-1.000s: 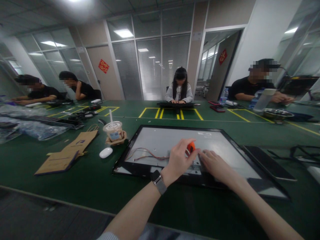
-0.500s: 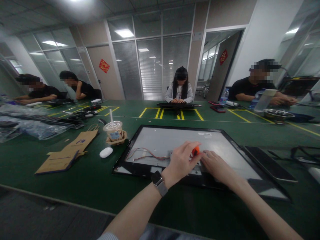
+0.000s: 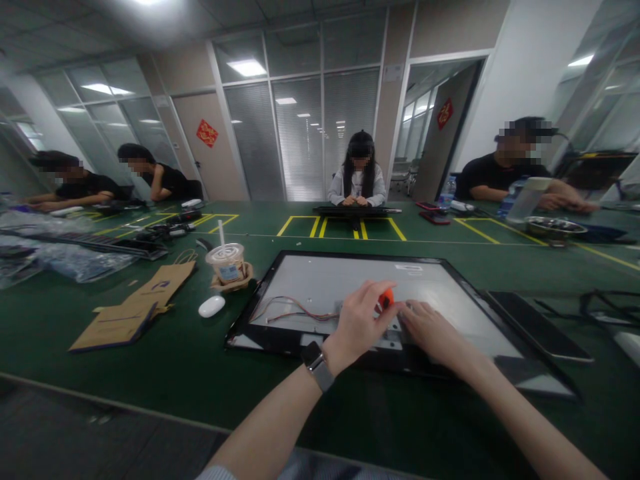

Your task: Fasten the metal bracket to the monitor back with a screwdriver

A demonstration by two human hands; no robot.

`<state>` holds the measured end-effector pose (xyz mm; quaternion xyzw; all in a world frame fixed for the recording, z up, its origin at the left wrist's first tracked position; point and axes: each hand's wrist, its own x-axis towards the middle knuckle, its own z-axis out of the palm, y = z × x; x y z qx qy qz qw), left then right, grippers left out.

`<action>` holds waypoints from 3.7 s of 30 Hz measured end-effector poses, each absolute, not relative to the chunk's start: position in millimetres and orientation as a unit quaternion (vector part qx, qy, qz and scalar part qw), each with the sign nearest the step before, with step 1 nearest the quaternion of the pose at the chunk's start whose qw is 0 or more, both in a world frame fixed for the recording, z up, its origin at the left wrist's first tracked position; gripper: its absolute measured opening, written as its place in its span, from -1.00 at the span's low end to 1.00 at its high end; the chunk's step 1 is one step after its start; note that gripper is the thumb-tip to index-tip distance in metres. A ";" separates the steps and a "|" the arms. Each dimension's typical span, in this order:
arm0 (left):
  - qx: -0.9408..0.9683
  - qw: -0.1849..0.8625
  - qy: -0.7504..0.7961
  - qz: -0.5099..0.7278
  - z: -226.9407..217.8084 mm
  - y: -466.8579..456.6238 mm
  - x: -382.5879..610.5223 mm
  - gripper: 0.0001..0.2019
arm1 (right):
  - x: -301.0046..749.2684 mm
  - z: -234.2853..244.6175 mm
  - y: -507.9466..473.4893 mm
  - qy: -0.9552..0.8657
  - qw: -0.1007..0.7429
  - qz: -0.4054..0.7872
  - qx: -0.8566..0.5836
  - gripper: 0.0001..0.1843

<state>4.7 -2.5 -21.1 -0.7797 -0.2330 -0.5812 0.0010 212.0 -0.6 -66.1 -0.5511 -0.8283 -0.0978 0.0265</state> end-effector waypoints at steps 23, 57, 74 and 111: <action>-0.777 -0.059 -0.227 -0.585 -14.9 -3.9 4.8 -0.73 | 215.9 -74.4 3.0 -0.832 0.035 -0.103 -0.544 -0.59; -0.804 -0.056 -0.246 -0.538 -22.2 -2.8 5.3 -0.70 | 217.1 -69.7 1.6 -0.837 0.035 -0.091 -0.539 -0.62; -0.779 -0.025 -0.229 -0.584 -17.0 -5.4 4.5 -0.72 | 212.9 -65.6 -0.3 -0.830 0.028 -0.082 -0.551 -0.58; -0.858 0.017 -0.265 -0.439 -21.8 -6.6 6.3 -0.65 | 214.2 -66.7 2.5 -0.826 0.068 -0.048 -0.557 -0.64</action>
